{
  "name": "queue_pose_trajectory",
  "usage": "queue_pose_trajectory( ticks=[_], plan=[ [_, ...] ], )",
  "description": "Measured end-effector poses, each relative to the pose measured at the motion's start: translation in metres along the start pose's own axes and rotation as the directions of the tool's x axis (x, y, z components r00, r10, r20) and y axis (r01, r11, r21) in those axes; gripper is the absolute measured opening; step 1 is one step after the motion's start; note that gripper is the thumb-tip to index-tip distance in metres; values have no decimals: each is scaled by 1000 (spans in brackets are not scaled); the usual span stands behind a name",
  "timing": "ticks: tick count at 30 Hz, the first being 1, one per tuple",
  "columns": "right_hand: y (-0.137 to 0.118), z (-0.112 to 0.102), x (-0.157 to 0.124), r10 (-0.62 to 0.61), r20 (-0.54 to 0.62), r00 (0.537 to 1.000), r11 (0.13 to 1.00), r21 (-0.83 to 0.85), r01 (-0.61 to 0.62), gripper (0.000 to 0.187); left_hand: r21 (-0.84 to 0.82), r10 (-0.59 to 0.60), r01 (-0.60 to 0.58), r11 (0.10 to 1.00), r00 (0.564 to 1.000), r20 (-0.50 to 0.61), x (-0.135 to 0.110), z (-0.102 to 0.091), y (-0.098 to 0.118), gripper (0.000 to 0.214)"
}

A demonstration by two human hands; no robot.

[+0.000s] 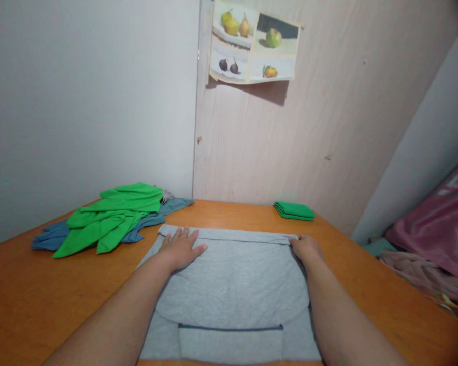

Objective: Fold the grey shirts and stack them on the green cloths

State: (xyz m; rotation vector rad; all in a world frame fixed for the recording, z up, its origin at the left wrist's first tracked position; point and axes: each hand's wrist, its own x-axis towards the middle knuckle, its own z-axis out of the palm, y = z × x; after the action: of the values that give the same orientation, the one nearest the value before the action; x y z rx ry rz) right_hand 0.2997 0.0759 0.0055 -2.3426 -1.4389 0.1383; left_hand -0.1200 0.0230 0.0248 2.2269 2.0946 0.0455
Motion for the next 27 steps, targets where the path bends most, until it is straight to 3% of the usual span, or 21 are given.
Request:
queue_pose_trajectory(
  ticks=[4, 8, 13, 17, 23, 27],
  plan=[
    [-2, -10, -3, -29, -37, 999, 999, -19, 29, 47, -4, 0, 0, 1000, 1000, -6, 0, 0, 1, 81],
    [-16, -20, -7, -182, -50, 982, 982, -58, 180, 55, -11, -3, 3, 1000, 1000, -20, 0, 1, 1, 80],
    [-36, -5, -20, -386, 110, 916, 910, -118, 398, 52, -16, 4, -4, 1000, 1000, -15, 0, 1, 1, 80],
    [-36, 7, -30, -375, 251, 892, 888, -177, 424, 53, -9, 1, -1, 1000, 1000, 0, -1, 0, 1, 80],
    [-43, 1, -40, -383, 277, 881, 869, -215, 445, 69, -27, 0, 0, 1000, 1000, 10, -2, -1, 2, 80],
    [-58, 3, -54, -477, 345, 808, 818, -163, 552, 82, -41, 7, -7, 999, 1000, 0, -3, -1, 3, 80]
  ],
)
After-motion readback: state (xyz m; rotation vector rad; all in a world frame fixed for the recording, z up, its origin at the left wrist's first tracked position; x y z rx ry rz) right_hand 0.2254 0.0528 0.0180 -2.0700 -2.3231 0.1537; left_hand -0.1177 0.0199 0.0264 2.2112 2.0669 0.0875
